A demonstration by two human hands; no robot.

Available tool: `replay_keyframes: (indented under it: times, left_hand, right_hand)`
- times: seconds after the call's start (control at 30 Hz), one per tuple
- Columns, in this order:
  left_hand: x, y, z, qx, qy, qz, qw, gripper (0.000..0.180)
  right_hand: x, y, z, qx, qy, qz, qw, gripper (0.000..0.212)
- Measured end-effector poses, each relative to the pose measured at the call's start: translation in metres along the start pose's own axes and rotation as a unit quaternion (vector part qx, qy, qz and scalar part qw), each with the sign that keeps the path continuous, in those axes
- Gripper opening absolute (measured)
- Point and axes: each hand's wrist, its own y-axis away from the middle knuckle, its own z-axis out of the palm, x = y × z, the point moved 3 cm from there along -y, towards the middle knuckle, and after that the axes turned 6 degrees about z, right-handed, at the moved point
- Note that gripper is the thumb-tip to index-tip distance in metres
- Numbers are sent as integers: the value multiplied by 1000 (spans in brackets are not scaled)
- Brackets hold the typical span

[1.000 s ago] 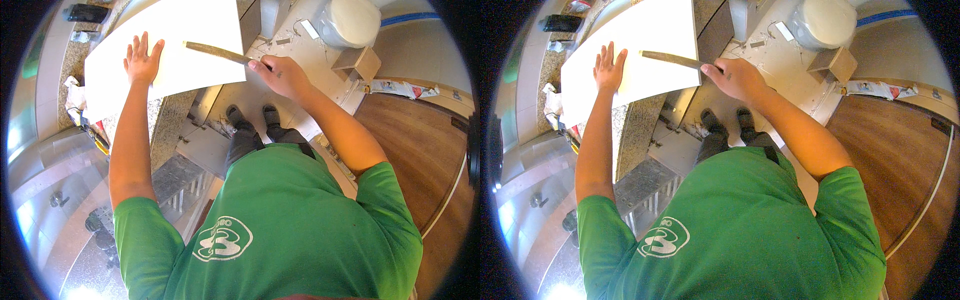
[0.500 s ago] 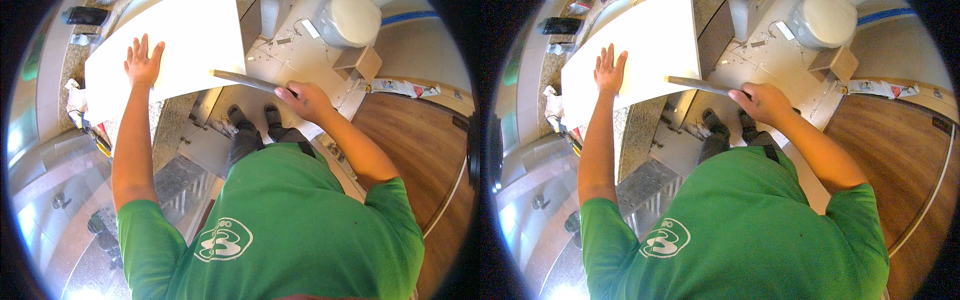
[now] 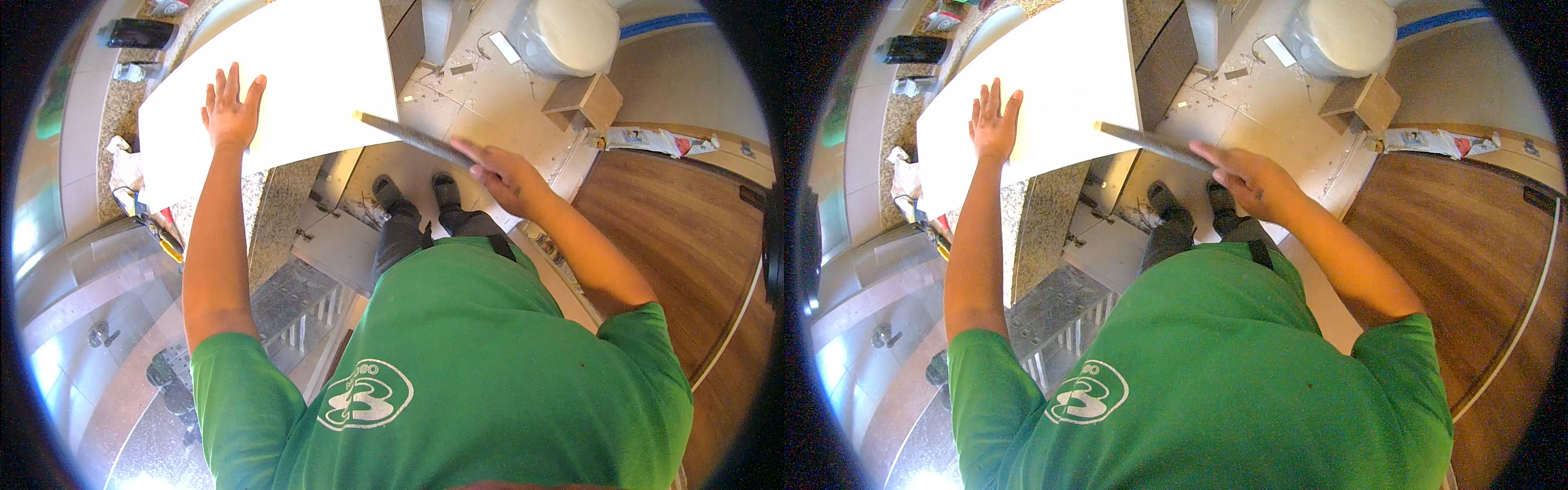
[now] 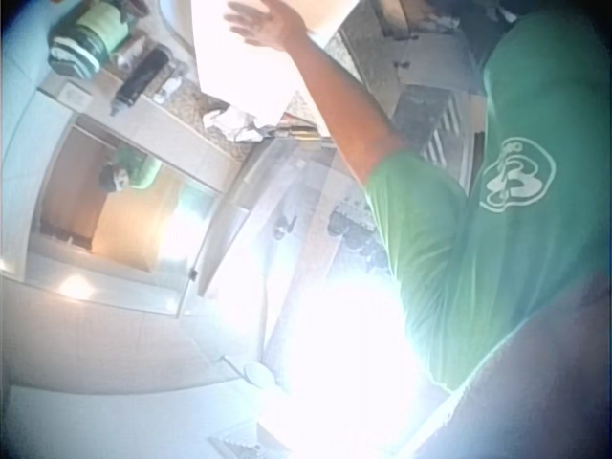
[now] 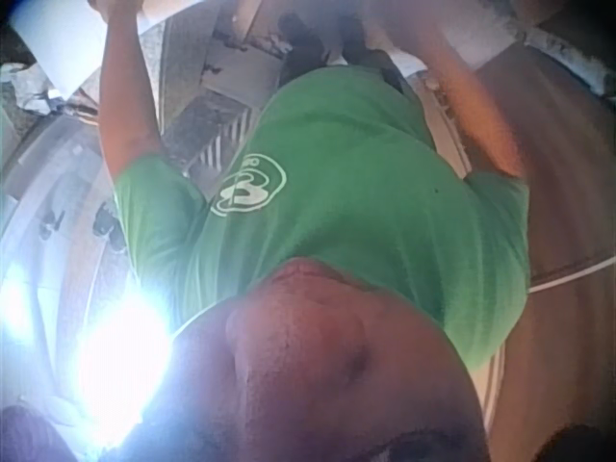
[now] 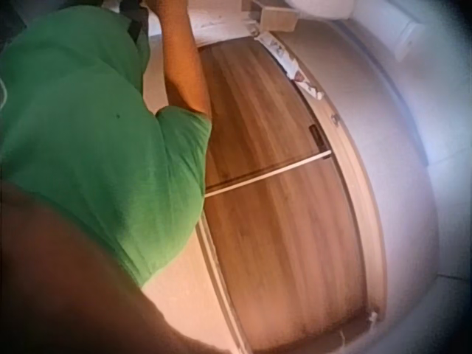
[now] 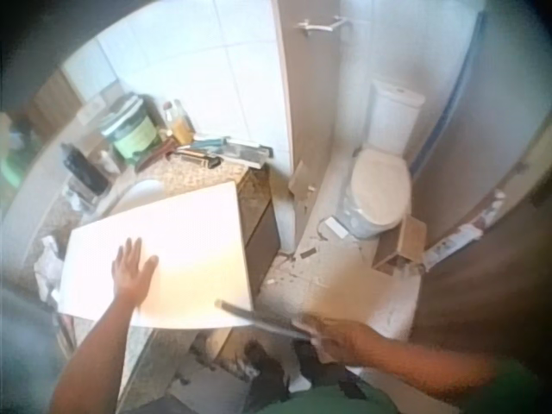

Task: The person uses a metal file to smooth the edges of a white rectangular board placed on a bathroom countertop. They repeatedly file each edge, repositioning the board to access different sides while maintaining a steady hand.

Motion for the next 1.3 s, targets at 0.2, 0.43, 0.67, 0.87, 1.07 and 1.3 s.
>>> replay_keyframes:
  times: [0.2, 0.43, 0.67, 0.87, 1.07, 1.3]
  left_hand:
    - [0, 0, -1, 3, 5, 8, 1000, 89]
    - [-1, -1, 2, 1, 3, 11, 1000, 88]
    - [0, -2, 0, -8, 11, 11, 1000, 87]
    - [-1, -1, 1, -4, 14, 15, 1000, 88]
    - [-1, -2, 0, -9, 15, 14, 1000, 88]
    - [-2, -2, 1, -6, 10, 18, 1000, 87]
  right_hand:
    - [17, 25, 8, -7, 5, -6, 1000, 59]
    - [16, -30, 20, 34, 47, -57, 997, 55]
    - [9, -54, 11, 58, 42, -47, 996, 53]
    - [11, -18, 12, 50, 54, -37, 997, 55]
    - [12, -103, 17, 75, 13, -46, 996, 54]
    - [15, -22, 4, 25, 36, 30, 999, 51]
